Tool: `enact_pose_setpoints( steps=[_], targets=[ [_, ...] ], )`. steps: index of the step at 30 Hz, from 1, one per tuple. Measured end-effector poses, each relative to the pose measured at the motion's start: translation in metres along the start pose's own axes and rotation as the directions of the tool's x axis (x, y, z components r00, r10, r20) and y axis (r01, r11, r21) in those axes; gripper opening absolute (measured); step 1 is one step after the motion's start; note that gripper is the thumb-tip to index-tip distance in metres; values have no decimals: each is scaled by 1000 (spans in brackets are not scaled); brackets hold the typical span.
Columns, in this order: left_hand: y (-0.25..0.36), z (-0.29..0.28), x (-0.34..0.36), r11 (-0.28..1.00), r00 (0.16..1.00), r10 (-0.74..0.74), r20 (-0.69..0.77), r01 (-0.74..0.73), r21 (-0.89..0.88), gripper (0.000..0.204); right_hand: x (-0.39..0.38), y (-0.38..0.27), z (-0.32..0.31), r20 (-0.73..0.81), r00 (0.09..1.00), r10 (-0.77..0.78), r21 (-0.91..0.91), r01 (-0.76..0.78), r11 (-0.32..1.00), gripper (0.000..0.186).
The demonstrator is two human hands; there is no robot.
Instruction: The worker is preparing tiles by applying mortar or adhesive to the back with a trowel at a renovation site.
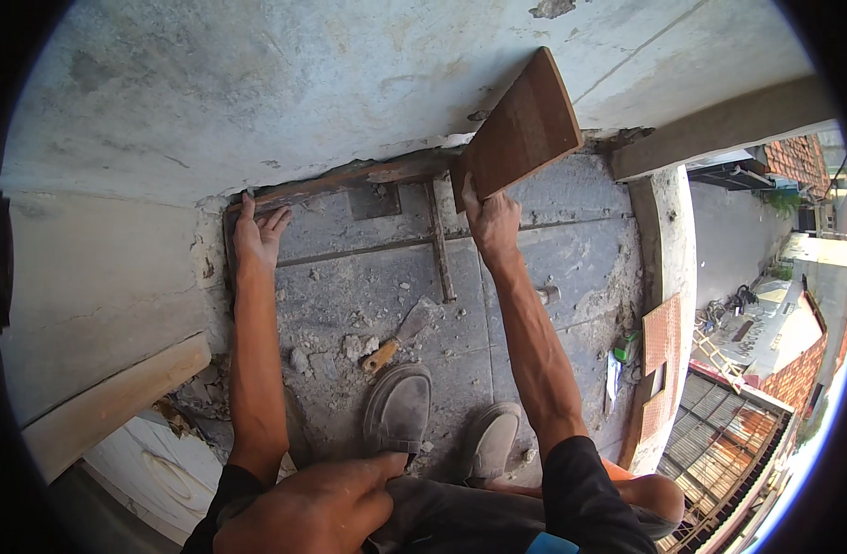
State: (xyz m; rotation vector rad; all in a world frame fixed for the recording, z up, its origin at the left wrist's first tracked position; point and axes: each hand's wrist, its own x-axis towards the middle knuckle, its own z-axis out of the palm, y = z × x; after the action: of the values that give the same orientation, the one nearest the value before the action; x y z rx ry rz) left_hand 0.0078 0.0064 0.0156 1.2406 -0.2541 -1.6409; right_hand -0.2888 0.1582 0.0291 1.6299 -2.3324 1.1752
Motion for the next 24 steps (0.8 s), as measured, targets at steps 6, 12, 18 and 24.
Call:
enact_pose_setpoints(
  steps=[6, 12, 18, 24],
  targets=[
    [0, -2, 0, 999, 999, -20, -36, 19, -27, 53, 0, -6, -3, 44, 995, 90, 34, -91, 995, 11],
    [0, -1, -1, 998, 999, -35, -34, 34, -48, 58, 0, -2, -6, 29, 998, 63, 16, -63, 998, 11],
    [1, -6, 3, 1000, 1000, 13, 17, -13, -19, 72, 4, -1, -2, -13, 999, -53, -33, 53, 998, 14],
    [-16, -7, 10, 997, 999, -9, -40, 6, -80, 77, -17, -12, -47, -51, 998, 21, -38, -23, 999, 12]
  ],
)
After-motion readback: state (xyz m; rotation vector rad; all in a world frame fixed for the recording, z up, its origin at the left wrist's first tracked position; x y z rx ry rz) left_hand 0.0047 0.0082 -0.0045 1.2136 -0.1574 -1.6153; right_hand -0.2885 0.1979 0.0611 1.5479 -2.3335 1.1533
